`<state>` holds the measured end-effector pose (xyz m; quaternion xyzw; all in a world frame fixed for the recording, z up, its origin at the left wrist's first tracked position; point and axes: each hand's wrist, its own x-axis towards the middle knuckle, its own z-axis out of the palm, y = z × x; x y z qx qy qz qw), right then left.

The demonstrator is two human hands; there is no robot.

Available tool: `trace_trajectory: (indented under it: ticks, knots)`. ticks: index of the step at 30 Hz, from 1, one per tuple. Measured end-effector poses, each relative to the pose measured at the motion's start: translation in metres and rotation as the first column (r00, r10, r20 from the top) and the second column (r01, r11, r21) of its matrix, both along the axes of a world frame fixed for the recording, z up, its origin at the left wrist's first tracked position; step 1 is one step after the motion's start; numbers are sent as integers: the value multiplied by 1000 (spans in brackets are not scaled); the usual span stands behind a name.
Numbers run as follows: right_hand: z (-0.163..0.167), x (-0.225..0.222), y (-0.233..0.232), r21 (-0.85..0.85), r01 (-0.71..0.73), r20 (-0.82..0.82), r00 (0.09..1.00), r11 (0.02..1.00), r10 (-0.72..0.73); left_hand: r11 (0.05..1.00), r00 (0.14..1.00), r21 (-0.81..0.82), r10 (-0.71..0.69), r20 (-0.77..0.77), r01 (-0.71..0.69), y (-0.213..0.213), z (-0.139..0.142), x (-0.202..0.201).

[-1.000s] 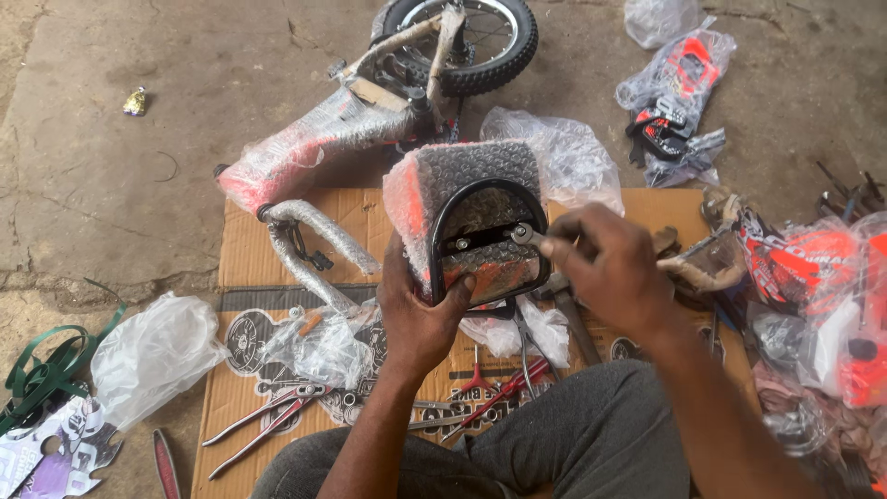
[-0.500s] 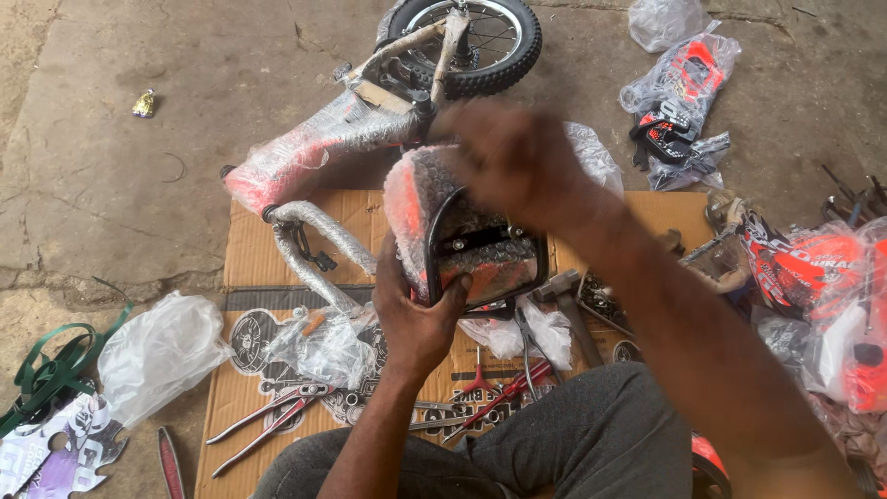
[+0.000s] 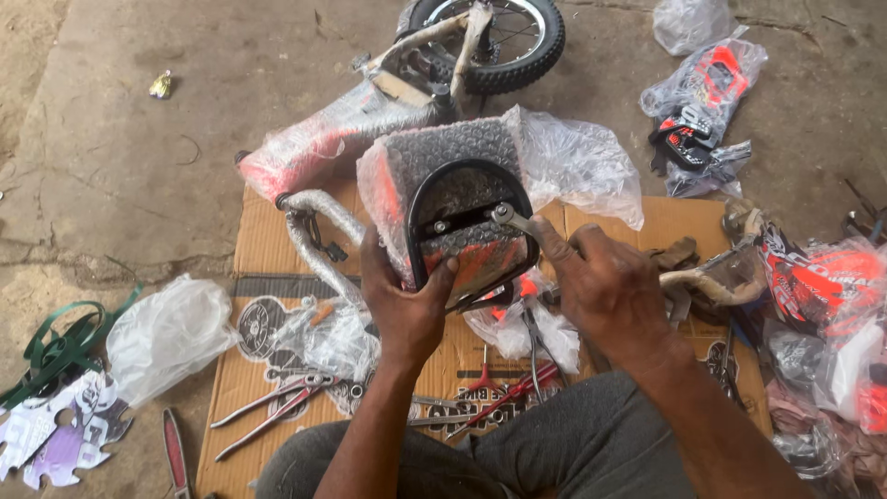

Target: The person sits on the floor and assembles motorcycle parts. They use a wrench to tighten bolts on a footrest, then unpack and handle a black plastic sprocket and a chain, preparing them for installation.

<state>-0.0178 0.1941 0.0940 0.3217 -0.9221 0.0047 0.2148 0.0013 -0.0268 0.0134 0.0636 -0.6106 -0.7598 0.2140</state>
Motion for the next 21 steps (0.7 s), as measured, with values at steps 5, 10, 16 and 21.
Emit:
trace_trajectory:
  ticks: [5, 10, 16, 21]
  knots:
    - [13, 16, -20, 53, 26, 270, 962, 998, -40, 1000, 994, 3, -14, -106, 14, 1, -2, -3]
    - [37, 18, -62, 54, -260, 418, 883, 964, 215, 989, 998, -136, 44, -50, -50, 0, -12, -2]
    - [40, -62, -102, -62, -568, 5, 822, 821, 569, 995, 993, -42, 87, -78, -90, -7, -13, -9]
    - [69, -146, -86, -122, -478, -69, 878, 870, 473, 999, 996, -38, 33, -89, -36, -5, -5, 5]
